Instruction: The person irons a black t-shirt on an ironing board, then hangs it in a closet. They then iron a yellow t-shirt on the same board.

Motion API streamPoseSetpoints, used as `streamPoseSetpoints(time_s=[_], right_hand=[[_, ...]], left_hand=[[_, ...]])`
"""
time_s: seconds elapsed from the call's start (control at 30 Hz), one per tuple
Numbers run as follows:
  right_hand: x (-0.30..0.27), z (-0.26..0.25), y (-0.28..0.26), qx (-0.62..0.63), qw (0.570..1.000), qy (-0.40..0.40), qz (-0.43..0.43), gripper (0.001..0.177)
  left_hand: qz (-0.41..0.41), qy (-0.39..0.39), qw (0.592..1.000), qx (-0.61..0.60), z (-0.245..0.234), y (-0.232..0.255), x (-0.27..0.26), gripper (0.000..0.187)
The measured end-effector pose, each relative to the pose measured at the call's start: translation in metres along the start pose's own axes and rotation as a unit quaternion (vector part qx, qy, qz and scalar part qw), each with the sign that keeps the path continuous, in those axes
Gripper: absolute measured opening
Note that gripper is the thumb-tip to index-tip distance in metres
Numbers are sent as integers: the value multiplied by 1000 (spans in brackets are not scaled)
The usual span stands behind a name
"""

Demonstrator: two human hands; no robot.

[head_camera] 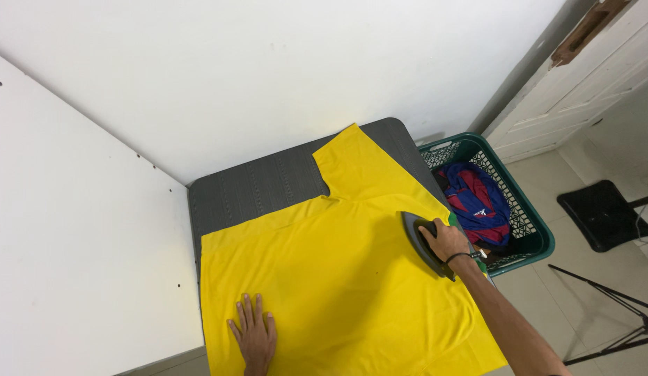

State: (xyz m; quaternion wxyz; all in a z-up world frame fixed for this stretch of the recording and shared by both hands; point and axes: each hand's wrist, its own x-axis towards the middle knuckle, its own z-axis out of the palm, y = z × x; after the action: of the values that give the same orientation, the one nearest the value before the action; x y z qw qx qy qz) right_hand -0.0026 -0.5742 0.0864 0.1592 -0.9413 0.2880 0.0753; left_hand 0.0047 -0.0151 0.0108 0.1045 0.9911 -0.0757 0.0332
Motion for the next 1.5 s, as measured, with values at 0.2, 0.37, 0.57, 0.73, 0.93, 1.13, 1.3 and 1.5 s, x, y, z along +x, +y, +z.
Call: streamPoseSetpoints(time_s=[0.2,0.37,0.57,0.73,0.93,1.13,1.3,1.5], right_hand=[[17,-4,-24,-12,990,8,-142,52],[29,3,-37,7,995,55,-83,52],[29,1,-44,10,997,58,-52,51],[18,-14,-44,-23,984,0,-178,49],[17,-10,-49,-33,988,26,-150,52],[38,-5,-61,-6,996,3,-92,55],[30,-2,-86,-22,984,-50,-167,55],[0,18,-141,-44,950,-120,-284,54]], left_hand=[[1,14,1000,-13,14,36,2,64],[-14,-8,1000,2,21,60,-4,65],[-60,29,998,1,14,58,-26,64],[-111,72,991,2,2,57,-57,64],[-187,6,982,35,-13,42,-83,67],[-207,13,977,49,-20,23,-99,68],[-201,17,979,19,-24,16,-118,66],[-209,-25,975,67,-33,-3,-138,65]])
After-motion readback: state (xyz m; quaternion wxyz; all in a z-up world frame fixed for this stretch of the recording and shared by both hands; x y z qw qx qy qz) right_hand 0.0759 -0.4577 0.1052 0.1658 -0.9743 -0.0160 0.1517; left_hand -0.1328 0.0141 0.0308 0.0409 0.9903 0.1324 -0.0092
